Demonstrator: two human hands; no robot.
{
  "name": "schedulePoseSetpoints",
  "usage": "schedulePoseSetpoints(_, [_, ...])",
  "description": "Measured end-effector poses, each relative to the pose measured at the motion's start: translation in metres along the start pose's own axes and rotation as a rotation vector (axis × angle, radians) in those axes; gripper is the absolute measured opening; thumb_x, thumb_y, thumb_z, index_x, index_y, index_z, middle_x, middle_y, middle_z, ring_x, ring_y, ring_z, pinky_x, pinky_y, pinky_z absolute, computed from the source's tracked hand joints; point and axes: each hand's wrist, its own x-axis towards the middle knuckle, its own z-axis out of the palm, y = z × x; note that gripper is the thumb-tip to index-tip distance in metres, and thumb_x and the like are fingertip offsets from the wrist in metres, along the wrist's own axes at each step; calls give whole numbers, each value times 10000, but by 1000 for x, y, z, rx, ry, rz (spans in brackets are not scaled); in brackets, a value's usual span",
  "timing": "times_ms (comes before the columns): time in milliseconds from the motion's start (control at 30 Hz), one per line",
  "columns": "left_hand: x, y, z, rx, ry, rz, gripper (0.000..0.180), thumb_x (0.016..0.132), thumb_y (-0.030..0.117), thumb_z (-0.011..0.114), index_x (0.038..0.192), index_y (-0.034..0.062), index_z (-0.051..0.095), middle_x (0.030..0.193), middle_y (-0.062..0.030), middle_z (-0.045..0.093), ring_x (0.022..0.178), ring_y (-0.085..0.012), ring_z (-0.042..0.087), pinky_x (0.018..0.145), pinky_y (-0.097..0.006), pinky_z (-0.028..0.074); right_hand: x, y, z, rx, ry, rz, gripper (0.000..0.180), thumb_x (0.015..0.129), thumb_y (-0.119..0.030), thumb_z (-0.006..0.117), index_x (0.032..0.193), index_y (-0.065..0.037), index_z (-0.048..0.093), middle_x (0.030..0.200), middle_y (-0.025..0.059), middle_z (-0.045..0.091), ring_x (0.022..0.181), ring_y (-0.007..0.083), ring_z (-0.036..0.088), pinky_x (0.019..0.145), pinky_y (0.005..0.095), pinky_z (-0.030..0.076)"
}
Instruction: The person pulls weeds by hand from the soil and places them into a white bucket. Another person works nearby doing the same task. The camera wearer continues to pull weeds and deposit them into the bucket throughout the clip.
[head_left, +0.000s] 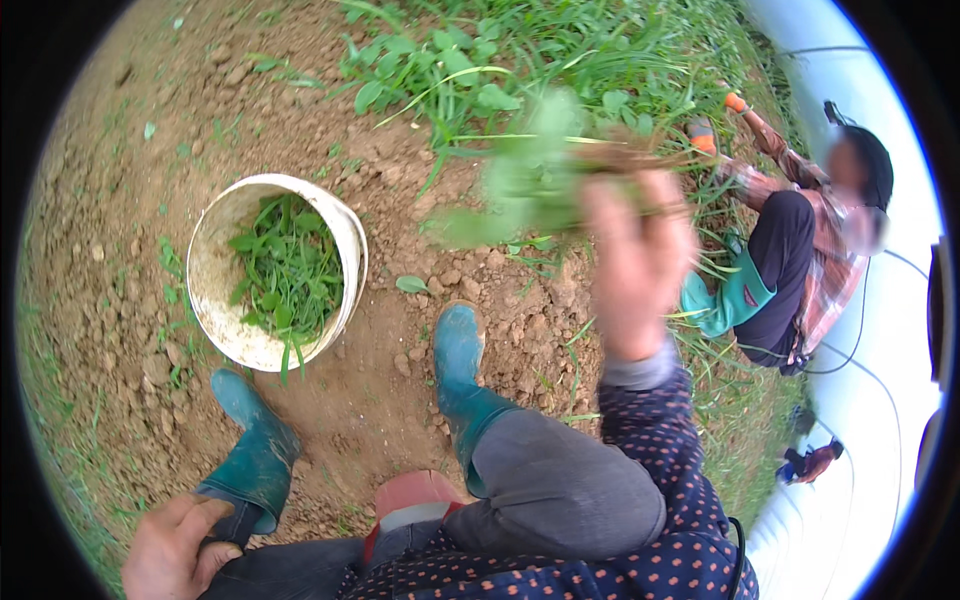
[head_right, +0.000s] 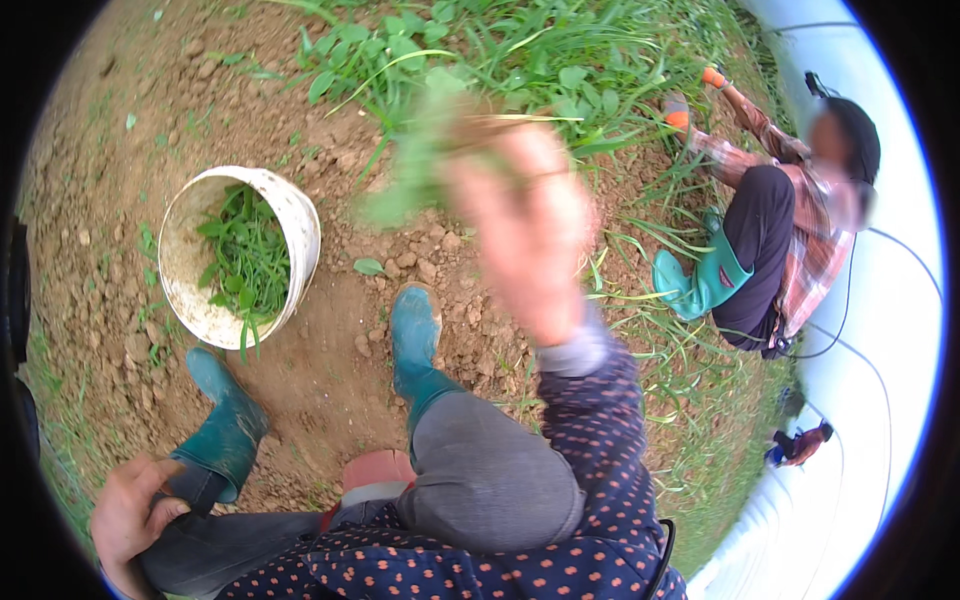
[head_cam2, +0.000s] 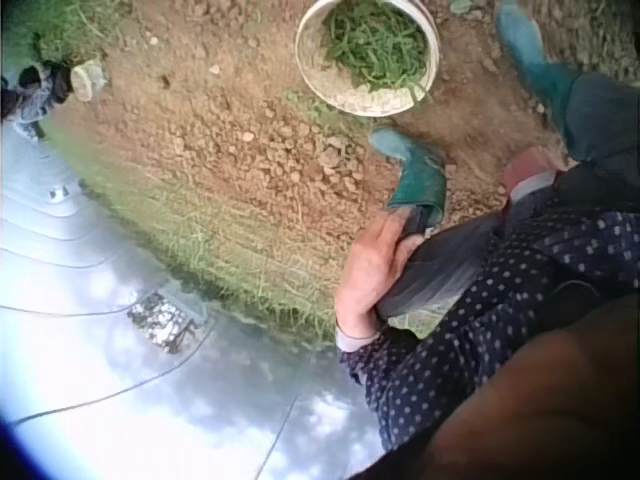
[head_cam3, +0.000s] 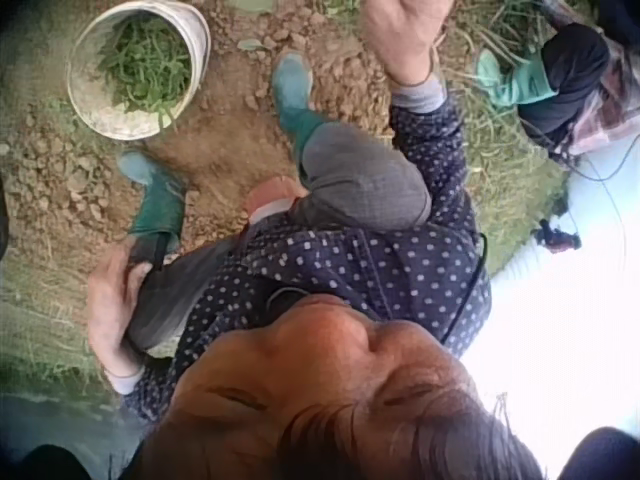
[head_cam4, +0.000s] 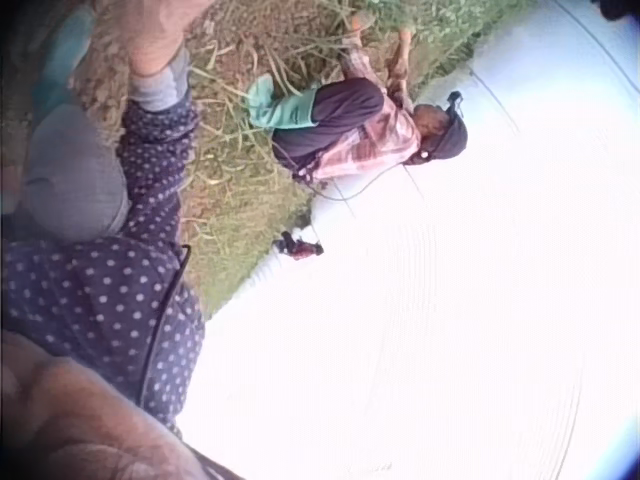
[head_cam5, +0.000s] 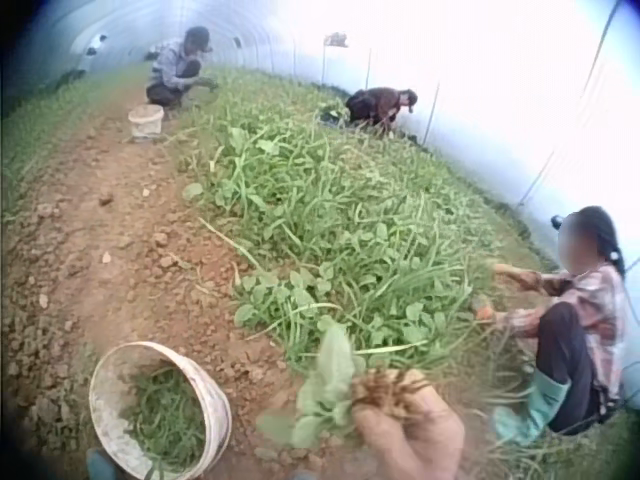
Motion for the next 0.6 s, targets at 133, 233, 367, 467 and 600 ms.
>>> schedulePoseSetpoints(133, [0, 0, 0, -8, -4, -30, 386, 711, 199, 748, 1007, 7, 590, 811, -136, 579, 687, -279, 612, 631, -364, 473, -27, -12, 96, 125, -335, -307, 498, 766, -71, 668, 1223, 1, 482, 1125, 182, 567, 1059, 334, 569, 904, 385, 485])
schedulePoseSetpoints(233, [-4, -5, 3, -19, 20, 17, 388, 710, 191, 751, 1008, 7, 586, 818, -136, 581, 683, -278, 612, 629, -364, 472, -64, 27, 84, -65, -670, -230, 403, 792, -134, 662, 1168, -58, 537, 1094, 148, 582, 1015, 315, 586, 838, 387, 517])
schedulePoseSetpoints(367, [-11, -13, 5, 21, 3, 19, 386, 706, 188, 755, 1009, 19, 584, 810, -128, 577, 681, -279, 609, 637, -368, 469, -114, 119, 29, -829, -782, 126, 266, 735, -132, 633, 986, -83, 558, 891, 113, 578, 840, 260, 627, 609, 390, 533])
schedulePoseSetpoints(467, [-11, -15, 7, -29, 4, -15, 384, 702, 187, 757, 1004, 22, 585, 799, -125, 571, 683, -282, 607, 629, -367, 467, -142, 181, -3, -994, -517, 110, 250, 747, -169, 649, 967, -89, 561, 843, 104, 559, 824, 277, 616, 631, 391, 523])
schedulePoseSetpoints(600, [-8, -13, 7, 0, 9, 13, 379, 703, 186, 757, 998, 20, 586, 808, -129, 576, 681, -279, 606, 623, -362, 471, -152, 223, -14, -944, -535, 22, 279, 756, -252, 693, 964, -112, 569, 797, 81, 550, 824, 283, 604, 652, 393, 514])
